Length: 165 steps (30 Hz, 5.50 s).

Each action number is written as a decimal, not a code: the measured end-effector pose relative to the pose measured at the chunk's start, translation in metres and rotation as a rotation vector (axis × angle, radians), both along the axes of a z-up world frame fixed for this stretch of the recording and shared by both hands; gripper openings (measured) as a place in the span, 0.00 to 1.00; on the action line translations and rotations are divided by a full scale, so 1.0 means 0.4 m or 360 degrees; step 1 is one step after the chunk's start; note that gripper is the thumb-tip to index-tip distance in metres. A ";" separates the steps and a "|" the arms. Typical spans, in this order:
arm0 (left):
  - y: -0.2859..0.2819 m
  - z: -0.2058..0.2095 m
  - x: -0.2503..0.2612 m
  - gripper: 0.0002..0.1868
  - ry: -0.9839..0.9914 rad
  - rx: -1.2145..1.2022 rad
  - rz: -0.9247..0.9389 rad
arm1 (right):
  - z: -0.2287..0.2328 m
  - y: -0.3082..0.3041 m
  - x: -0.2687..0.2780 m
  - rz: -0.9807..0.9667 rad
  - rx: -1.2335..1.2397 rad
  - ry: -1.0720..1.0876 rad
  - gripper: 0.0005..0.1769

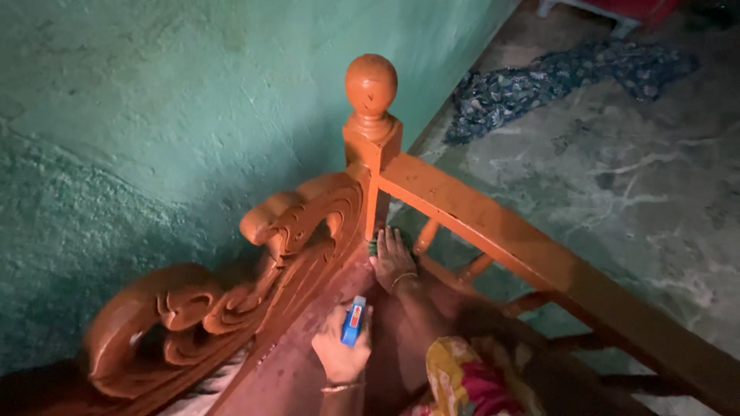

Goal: The person cleans a wooden bed headboard and side rail using a spray bottle and a green cloth. They repeatedly spray the surface and wipe it down, moving along the carved headboard and then the side rail.

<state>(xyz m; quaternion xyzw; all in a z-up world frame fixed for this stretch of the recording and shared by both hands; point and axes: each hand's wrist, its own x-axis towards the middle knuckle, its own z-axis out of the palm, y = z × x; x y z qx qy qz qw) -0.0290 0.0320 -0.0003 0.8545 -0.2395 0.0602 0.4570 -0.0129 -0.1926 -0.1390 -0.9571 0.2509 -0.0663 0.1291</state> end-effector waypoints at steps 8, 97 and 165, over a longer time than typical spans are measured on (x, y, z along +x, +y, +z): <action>-0.004 0.007 -0.001 0.13 0.0036 -0.0201 -0.0018 | 0.045 0.164 -0.246 0.0064 -0.0034 0.0060 0.43; 0.089 0.181 -0.259 0.17 0.0539 0.0214 -0.0499 | 0.135 0.457 -0.552 -0.0432 0.0126 0.0598 0.67; -0.057 -0.048 -0.371 0.19 -0.1126 0.0129 -0.0317 | 0.101 0.158 -0.826 -0.0228 -0.0044 -0.0221 0.35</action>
